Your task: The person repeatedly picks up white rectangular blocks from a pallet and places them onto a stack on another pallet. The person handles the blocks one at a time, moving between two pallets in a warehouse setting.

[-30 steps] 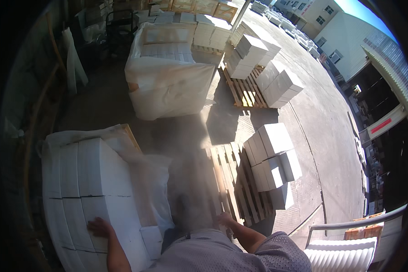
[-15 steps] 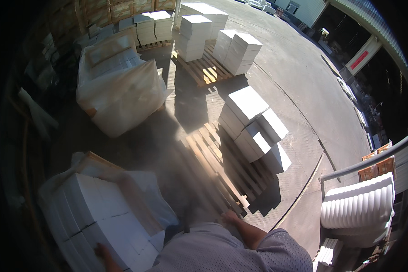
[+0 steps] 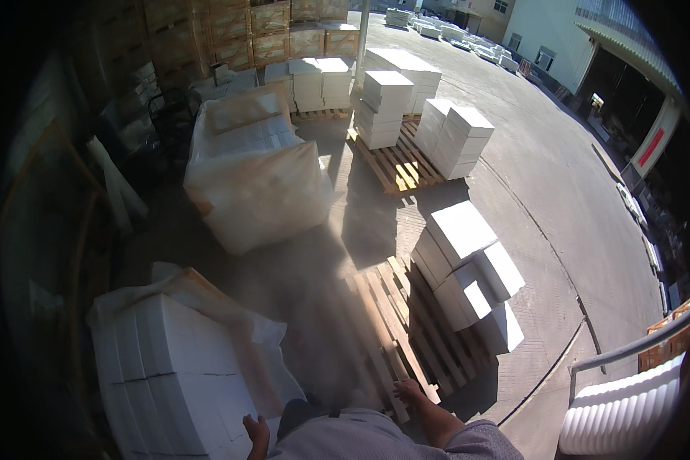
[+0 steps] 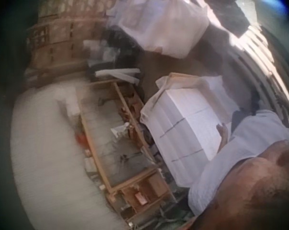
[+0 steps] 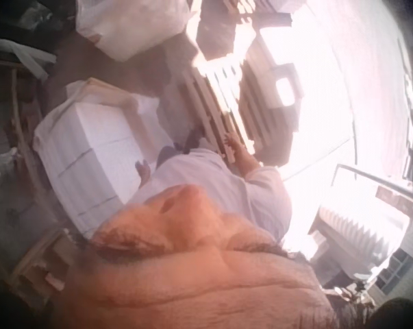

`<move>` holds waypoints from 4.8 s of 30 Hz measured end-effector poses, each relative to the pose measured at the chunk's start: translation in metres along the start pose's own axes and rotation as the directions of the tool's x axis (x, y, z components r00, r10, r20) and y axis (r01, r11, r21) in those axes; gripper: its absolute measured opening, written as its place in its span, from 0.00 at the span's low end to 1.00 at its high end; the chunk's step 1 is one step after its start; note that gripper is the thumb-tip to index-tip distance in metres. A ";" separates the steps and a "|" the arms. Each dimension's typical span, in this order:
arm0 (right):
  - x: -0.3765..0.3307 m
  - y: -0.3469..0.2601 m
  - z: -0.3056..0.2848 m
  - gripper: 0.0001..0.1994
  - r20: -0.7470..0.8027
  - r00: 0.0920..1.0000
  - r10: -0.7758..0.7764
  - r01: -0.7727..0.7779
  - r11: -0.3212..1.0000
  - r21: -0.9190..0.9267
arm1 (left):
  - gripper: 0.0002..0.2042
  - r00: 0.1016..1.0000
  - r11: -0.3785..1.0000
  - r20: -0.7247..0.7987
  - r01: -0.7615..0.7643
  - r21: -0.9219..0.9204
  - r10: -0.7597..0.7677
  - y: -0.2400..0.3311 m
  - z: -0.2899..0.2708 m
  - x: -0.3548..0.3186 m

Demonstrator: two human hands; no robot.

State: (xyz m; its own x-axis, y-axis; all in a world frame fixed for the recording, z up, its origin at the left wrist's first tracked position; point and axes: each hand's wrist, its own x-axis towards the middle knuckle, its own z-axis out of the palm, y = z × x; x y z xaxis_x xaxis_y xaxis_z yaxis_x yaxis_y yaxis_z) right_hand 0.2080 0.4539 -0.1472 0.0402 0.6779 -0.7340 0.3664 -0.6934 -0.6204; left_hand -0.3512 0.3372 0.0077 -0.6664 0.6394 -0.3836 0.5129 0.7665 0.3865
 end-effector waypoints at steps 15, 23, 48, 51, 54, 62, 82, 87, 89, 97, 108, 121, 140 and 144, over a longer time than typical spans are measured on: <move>-0.112 0.139 0.106 0.13 -0.280 0.953 -0.112 0.111 0.994 -0.020 | 0.25 0.762 0.925 0.608 0.363 -0.115 -0.223 -0.012 -0.050 0.110; -0.214 0.163 0.157 0.11 -0.136 0.991 -0.012 -0.002 0.995 -0.102 | 0.25 0.729 0.967 0.684 0.187 -0.171 -0.020 0.054 -0.028 0.121; -0.086 0.159 -0.002 0.15 -0.384 0.923 0.028 0.006 0.996 0.086 | 0.18 0.703 0.998 0.710 -0.019 0.066 -0.034 0.212 0.051 0.091; -0.100 0.141 -0.003 0.14 -0.327 0.944 0.047 -0.024 0.997 0.074 | 0.17 0.747 0.997 0.665 -0.046 0.054 -0.001 0.259 0.081 0.112; -0.109 0.112 -0.009 0.14 -0.290 0.957 0.022 -0.003 0.998 0.065 | 0.16 0.627 0.847 0.708 -0.525 0.077 0.324 0.298 0.103 0.140; -0.168 0.000 -0.071 0.13 -0.263 0.955 0.136 -0.257 0.821 -0.510 | 0.08 0.482 0.738 0.682 -0.662 -0.128 0.550 0.392 0.198 0.194; -0.040 0.114 -0.302 0.15 -0.186 0.878 0.440 -0.127 0.591 0.797 | 0.17 0.555 0.976 0.804 -0.167 -0.141 0.211 0.529 0.358 0.014; 0.073 0.084 -0.405 0.11 -0.459 0.883 0.103 0.040 0.956 0.291 | 0.23 0.408 0.816 0.740 -0.479 -0.325 0.535 0.640 0.510 -0.042; 0.102 0.072 -0.435 0.11 -0.375 0.838 0.395 -0.089 0.778 0.622 | 0.25 0.448 0.839 0.747 -0.473 -0.269 0.492 0.691 0.569 -0.058; 0.224 0.070 -0.503 0.24 -0.421 0.712 0.562 -0.105 0.677 0.728 | 0.23 0.657 0.809 0.479 -0.409 -0.422 0.582 0.810 0.736 -0.082; 0.270 0.044 -0.540 0.21 -0.843 0.519 -0.142 -0.226 0.928 -0.295 | 0.29 0.619 0.840 0.677 0.053 -0.541 0.397 0.807 0.796 -0.068; 0.297 0.024 -0.557 0.22 -0.865 0.502 -0.023 -0.291 0.937 -0.194 | 0.46 0.605 0.736 0.745 0.364 -0.571 0.280 0.817 0.800 -0.079; 0.323 0.120 -0.583 0.31 -0.390 0.889 0.241 0.269 0.415 0.869 | 0.18 0.553 0.648 0.798 0.522 -0.555 0.238 0.702 0.804 -0.063; 0.335 0.118 -0.591 0.35 -0.342 0.870 0.355 0.179 0.419 0.890 | 0.15 0.526 0.749 0.647 0.027 -0.662 0.553 0.696 0.837 -0.029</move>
State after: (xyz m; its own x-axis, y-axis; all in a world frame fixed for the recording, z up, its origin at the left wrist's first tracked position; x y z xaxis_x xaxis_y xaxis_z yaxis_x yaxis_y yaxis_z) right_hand 0.8137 0.7433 -0.3026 0.4828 0.4270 -0.7646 -0.6672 -0.3862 -0.6370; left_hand 0.4781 0.9027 -0.4141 0.2832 0.7989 -0.5305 0.0077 0.5513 0.8343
